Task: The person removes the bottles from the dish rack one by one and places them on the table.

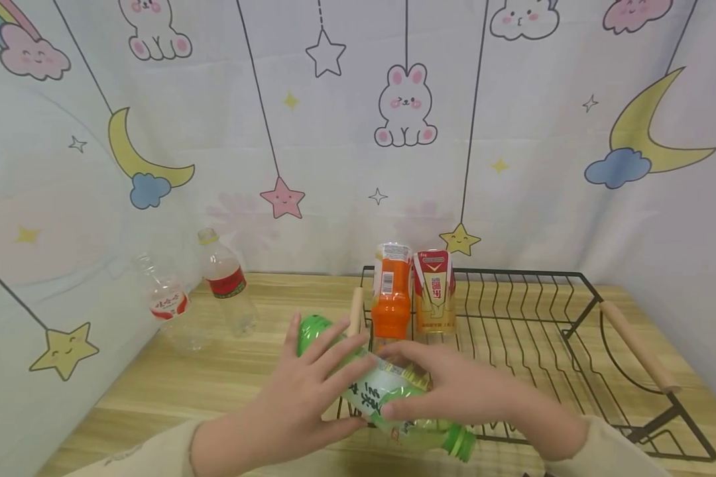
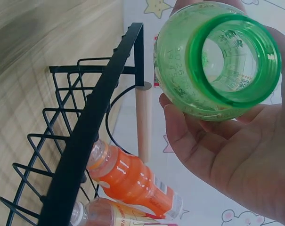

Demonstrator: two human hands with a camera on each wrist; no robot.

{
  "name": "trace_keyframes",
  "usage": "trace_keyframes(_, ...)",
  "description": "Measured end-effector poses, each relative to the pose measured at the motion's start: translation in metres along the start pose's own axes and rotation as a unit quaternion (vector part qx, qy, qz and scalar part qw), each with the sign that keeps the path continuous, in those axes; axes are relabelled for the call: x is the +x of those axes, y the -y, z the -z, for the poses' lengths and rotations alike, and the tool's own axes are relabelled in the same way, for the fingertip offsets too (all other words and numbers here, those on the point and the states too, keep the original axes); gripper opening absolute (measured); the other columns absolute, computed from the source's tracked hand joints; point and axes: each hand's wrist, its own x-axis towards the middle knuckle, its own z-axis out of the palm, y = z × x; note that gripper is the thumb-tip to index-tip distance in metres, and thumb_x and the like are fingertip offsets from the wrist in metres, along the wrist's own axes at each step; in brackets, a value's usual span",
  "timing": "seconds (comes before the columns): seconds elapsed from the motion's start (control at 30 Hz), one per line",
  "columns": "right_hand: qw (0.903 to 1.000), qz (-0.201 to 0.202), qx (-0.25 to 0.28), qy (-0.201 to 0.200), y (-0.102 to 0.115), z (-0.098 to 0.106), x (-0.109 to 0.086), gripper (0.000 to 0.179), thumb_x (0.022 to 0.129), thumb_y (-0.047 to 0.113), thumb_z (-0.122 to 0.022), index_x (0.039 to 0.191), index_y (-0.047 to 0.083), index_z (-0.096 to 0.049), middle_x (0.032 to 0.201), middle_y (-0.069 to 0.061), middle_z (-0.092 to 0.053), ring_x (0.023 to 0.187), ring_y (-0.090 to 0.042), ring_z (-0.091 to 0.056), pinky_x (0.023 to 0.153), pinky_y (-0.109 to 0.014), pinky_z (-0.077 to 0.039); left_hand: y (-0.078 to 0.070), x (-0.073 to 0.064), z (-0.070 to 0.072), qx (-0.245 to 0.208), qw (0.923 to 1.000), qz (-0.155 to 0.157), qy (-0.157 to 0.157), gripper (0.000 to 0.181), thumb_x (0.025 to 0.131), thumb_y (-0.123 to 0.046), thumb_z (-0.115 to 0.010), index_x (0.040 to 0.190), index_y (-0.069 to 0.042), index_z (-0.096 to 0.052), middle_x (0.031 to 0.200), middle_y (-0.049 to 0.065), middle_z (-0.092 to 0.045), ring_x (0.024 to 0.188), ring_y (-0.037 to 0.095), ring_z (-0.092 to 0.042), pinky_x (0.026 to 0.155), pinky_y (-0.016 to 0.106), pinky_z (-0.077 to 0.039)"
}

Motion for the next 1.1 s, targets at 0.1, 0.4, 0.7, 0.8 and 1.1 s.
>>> trace_keyframes(0.1,1.0000,0.006,0.002,0.000,0.000,-0.002,0.000,0.057,0.090,0.035,-0.067,0.139,0.015,-0.046,0.119,-0.001,-0.059,0.096,-0.017,-0.055,0.066,-0.028,-0.052,-0.001,-0.001,-0.002,-0.003,1.0000,0.002,-0.003,0.073,0.075,-0.050,-0.077,0.136,-0.023,-0.047,0.140,0.005,-0.050,0.135,0.034,-0.037,0.101,0.077,-0.013)
trace_keyframes(0.4,0.9995,0.006,0.028,0.011,-0.001,-0.007,0.000,0.056,0.090,0.033,-0.067,0.139,0.014,-0.046,0.120,-0.002,-0.059,0.101,-0.022,-0.055,0.070,-0.029,-0.053,-0.003,-0.003,-0.006,-0.007,0.9999,0.006,-0.006,0.071,0.074,-0.050,-0.078,0.134,-0.025,-0.049,0.134,0.002,-0.053,0.127,0.031,-0.043,0.098,0.080,-0.013)
trace_keyframes(0.7,0.9991,0.000,0.041,0.010,-0.002,-0.010,0.000,0.057,0.091,0.032,-0.066,0.140,0.011,-0.045,0.126,-0.002,-0.057,0.106,-0.025,-0.053,0.073,-0.029,-0.051,-0.002,-0.006,-0.010,0.003,1.0000,0.007,-0.002,0.074,0.074,-0.047,-0.079,0.137,-0.026,-0.049,0.133,0.000,-0.054,0.126,0.028,-0.043,0.098,0.080,-0.011)
trace_keyframes(0.8,0.9994,-0.004,0.034,0.006,-0.002,-0.010,0.000,0.058,0.091,0.033,-0.066,0.140,0.011,-0.046,0.129,-0.004,-0.056,0.107,-0.025,-0.053,0.074,-0.030,-0.051,-0.002,-0.006,-0.010,0.007,0.9999,0.007,-0.003,0.074,0.073,-0.046,-0.080,0.138,-0.026,-0.049,0.133,-0.001,-0.054,0.125,0.026,-0.044,0.098,0.079,-0.012)
trace_keyframes(1.1,0.9995,-0.005,0.027,0.013,-0.002,-0.010,0.002,0.057,0.092,0.034,-0.064,0.141,0.011,-0.044,0.136,-0.010,-0.052,0.112,-0.028,-0.054,0.077,-0.034,-0.052,0.000,-0.006,-0.012,0.005,1.0000,0.007,-0.005,0.073,0.072,-0.044,-0.081,0.136,-0.027,-0.051,0.130,-0.002,-0.055,0.124,0.025,-0.044,0.098,0.079,-0.013)
